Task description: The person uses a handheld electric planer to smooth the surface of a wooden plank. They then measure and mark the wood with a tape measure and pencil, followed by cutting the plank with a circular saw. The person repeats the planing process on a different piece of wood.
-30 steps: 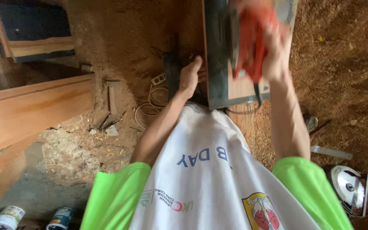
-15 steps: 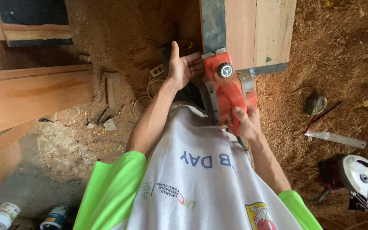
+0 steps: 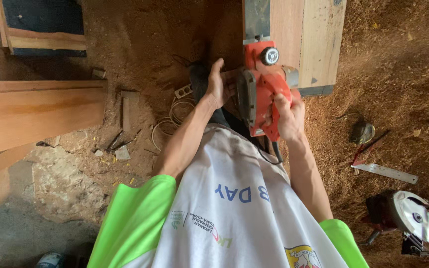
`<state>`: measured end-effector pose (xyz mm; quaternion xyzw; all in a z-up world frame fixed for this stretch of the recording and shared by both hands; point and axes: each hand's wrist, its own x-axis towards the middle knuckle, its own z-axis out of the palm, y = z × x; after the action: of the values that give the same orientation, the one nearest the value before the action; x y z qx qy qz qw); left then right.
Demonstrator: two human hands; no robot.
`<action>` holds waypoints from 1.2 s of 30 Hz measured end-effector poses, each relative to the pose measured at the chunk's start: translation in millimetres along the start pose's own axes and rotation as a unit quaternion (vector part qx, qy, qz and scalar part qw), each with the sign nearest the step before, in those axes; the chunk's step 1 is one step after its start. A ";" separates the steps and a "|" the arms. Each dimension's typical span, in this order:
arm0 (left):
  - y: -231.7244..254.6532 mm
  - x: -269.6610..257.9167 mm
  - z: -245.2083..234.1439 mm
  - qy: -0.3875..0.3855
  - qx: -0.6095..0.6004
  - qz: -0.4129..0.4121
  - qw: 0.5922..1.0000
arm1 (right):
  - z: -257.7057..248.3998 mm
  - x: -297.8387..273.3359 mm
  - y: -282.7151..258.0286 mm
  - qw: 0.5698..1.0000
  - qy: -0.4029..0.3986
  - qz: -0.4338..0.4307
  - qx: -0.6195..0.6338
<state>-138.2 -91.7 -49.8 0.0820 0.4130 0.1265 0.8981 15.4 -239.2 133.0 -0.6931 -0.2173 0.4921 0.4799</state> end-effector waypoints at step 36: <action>24.8 7.9 54.6 0.173 0.575 0.009 0.799 | 47.1 215.0 -129.1 0.994 0.031 -0.101 -0.033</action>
<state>-95.5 -68.0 -14.0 0.5640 0.5579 -0.1139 0.5981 86.2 5.9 142.0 -0.6984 -0.2870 0.4118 0.5103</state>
